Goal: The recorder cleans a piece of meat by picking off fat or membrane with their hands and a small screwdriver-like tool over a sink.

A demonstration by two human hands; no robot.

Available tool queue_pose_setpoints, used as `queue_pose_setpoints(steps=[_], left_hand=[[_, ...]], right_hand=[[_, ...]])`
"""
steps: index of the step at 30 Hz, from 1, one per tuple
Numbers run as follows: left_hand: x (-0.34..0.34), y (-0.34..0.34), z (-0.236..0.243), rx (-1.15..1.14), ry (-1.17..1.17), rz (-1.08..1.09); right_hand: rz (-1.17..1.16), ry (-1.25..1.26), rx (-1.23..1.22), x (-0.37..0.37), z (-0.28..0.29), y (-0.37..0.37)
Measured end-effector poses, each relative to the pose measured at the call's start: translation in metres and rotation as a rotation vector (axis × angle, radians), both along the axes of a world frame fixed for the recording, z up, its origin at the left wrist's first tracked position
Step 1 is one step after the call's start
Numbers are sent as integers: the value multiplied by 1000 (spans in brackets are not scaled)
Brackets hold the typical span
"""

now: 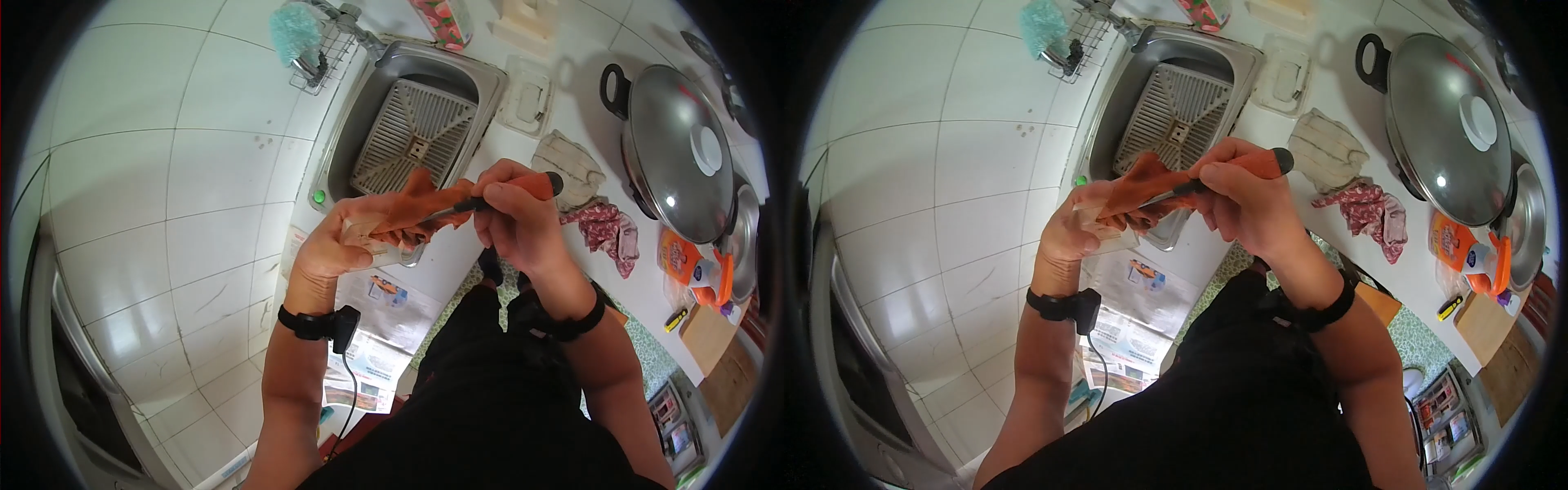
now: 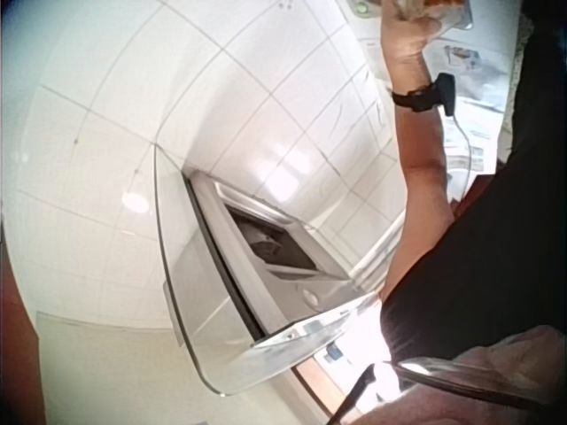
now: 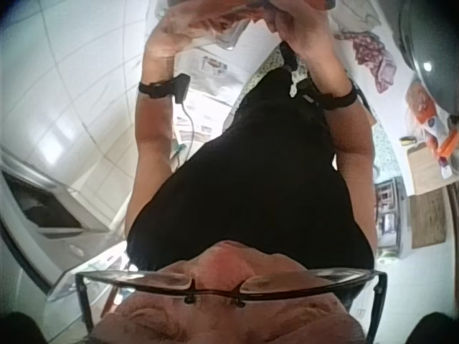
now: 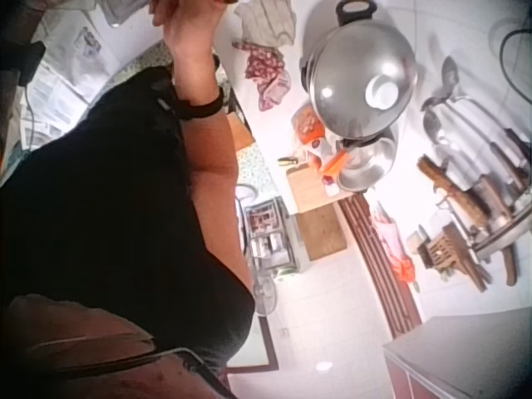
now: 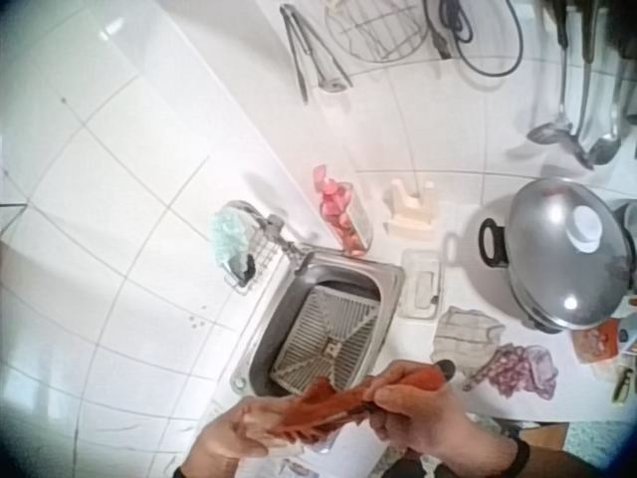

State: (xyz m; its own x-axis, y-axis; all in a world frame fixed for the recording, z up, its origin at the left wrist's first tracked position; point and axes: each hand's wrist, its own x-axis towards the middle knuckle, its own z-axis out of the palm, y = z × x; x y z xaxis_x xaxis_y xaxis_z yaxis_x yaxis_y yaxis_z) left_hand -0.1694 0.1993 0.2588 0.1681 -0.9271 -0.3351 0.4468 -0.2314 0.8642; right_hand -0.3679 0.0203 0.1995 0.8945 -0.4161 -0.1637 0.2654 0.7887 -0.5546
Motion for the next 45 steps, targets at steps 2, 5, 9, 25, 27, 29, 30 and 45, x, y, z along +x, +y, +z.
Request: queue_pose_setpoints(steps=[2, 5, 9, 25, 27, 29, 30, 45], left_hand=[[-1, 0, 0, -9, 4, -6], [1, -3, 4, -33, -15, -39], [5, -6, 9, -222, 55, -198], [10, 8, -10, -48, 149, -13], [23, 15, -24, -82, 192, -66], [27, 22, -31, -90, 187, -112], [25, 23, -30, -102, 276, -60], [3, -12, -13, -26, 68, -65]], right_hand=[[-1, 11, -13, 0, 4, 0], [-2, 39, -62, -3, 12, -7], [-17, 74, -212, -6, 8, -10], [-74, -9, 26, 5, 0, 8], [-43, 24, -1, 3, -2, 3], [-41, 30, -21, 2, -3, -2], [-41, 35, -44, 1, -4, -5], [-61, 133, -79, 1, -7, -10]])
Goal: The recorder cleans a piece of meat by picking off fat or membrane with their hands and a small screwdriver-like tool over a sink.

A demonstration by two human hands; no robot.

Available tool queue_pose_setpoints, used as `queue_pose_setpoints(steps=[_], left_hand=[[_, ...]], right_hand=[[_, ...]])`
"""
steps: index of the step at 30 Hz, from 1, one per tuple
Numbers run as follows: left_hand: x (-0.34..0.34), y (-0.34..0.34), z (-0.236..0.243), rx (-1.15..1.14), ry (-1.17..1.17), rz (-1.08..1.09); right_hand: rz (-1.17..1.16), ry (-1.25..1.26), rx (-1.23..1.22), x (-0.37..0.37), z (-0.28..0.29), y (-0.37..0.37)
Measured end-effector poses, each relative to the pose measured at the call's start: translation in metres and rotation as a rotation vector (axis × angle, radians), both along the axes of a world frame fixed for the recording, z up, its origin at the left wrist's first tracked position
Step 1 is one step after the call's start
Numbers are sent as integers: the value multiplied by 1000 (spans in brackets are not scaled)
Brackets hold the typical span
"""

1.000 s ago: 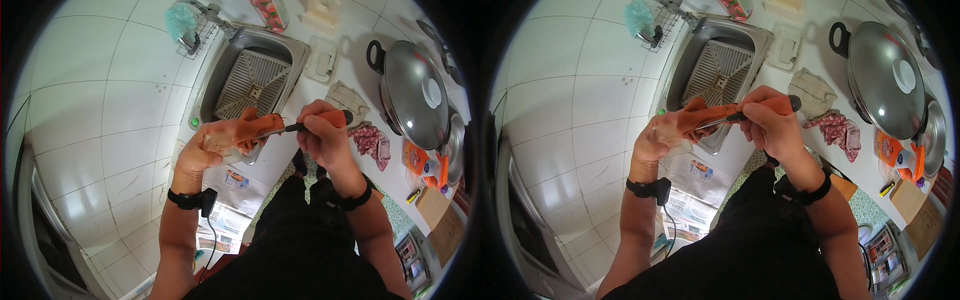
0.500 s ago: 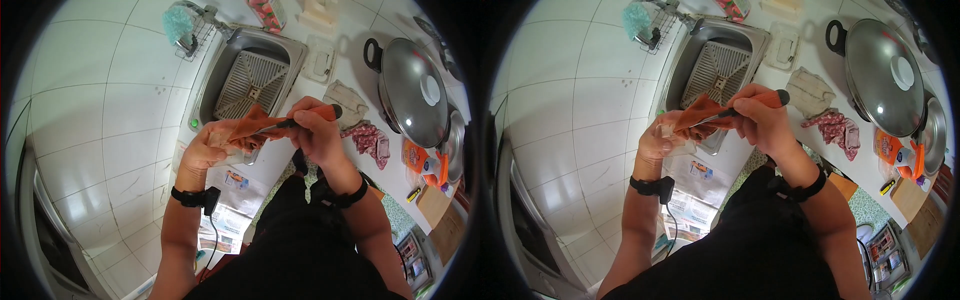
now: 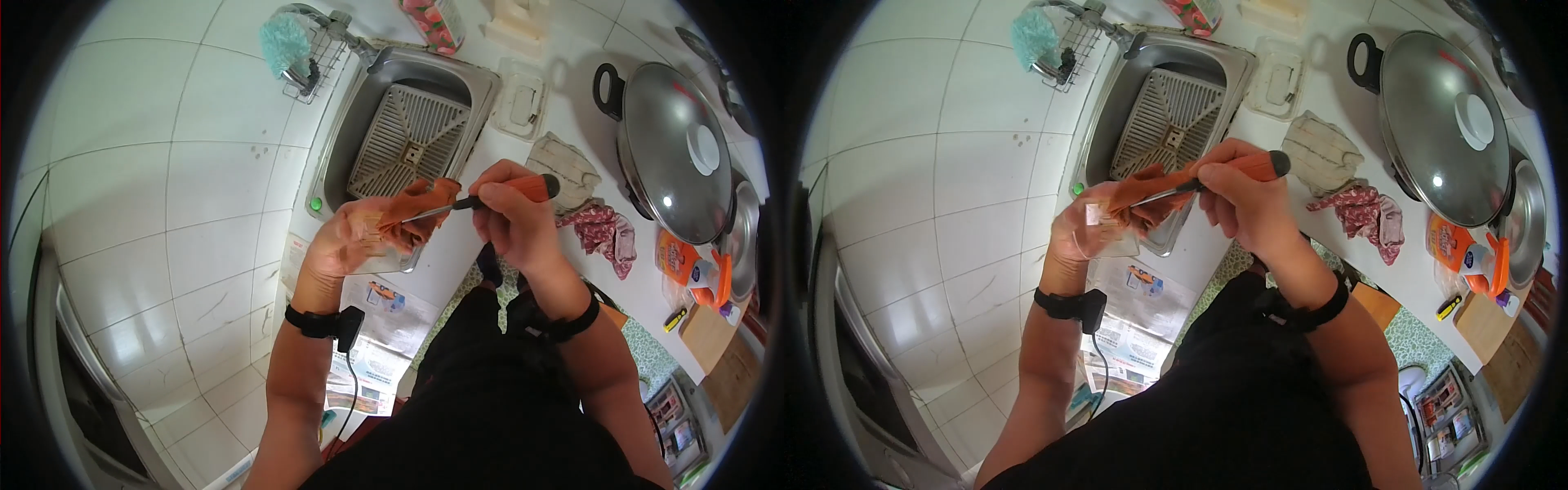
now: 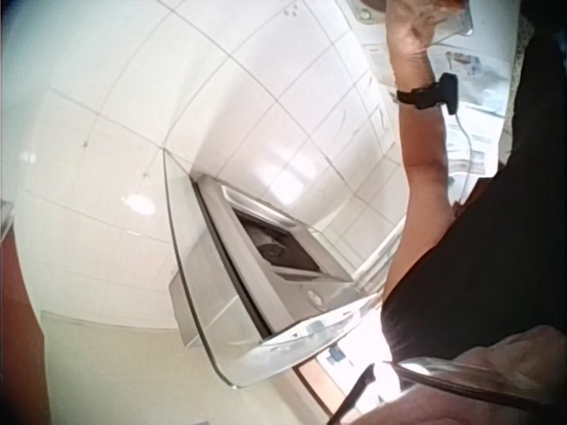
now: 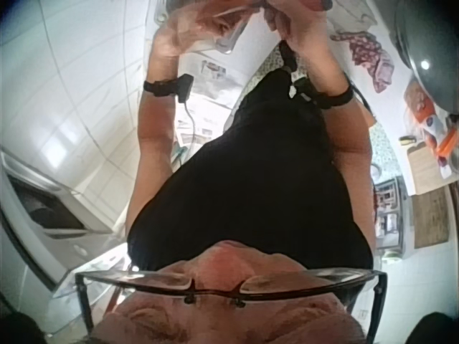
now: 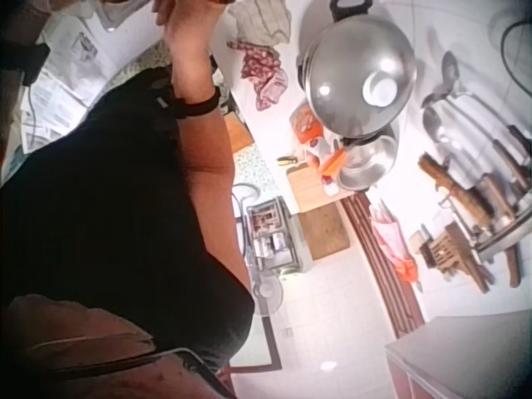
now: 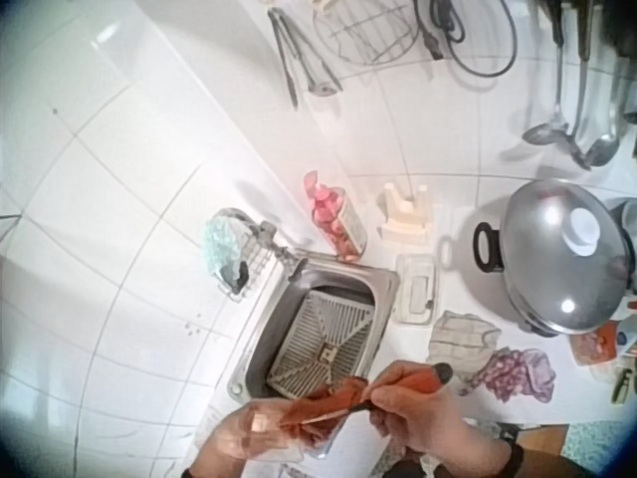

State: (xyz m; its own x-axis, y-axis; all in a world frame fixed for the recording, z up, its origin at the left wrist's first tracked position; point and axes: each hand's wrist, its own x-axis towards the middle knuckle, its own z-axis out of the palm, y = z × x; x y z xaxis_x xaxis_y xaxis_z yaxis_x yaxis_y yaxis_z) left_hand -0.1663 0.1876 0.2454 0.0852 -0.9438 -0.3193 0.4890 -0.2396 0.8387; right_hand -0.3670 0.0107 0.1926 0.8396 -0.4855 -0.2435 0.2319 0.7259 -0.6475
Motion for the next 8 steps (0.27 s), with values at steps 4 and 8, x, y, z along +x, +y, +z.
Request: queue_pose_setpoints(steps=[4, 8], left_hand=[[35, 48, -44, -52, 150, 12], [37, 43, -38, 11, 129, 129]], right_hand=[[-2, -16, -57, -2, -7, -2], [-61, -66, 12, -5, -11, 9]])
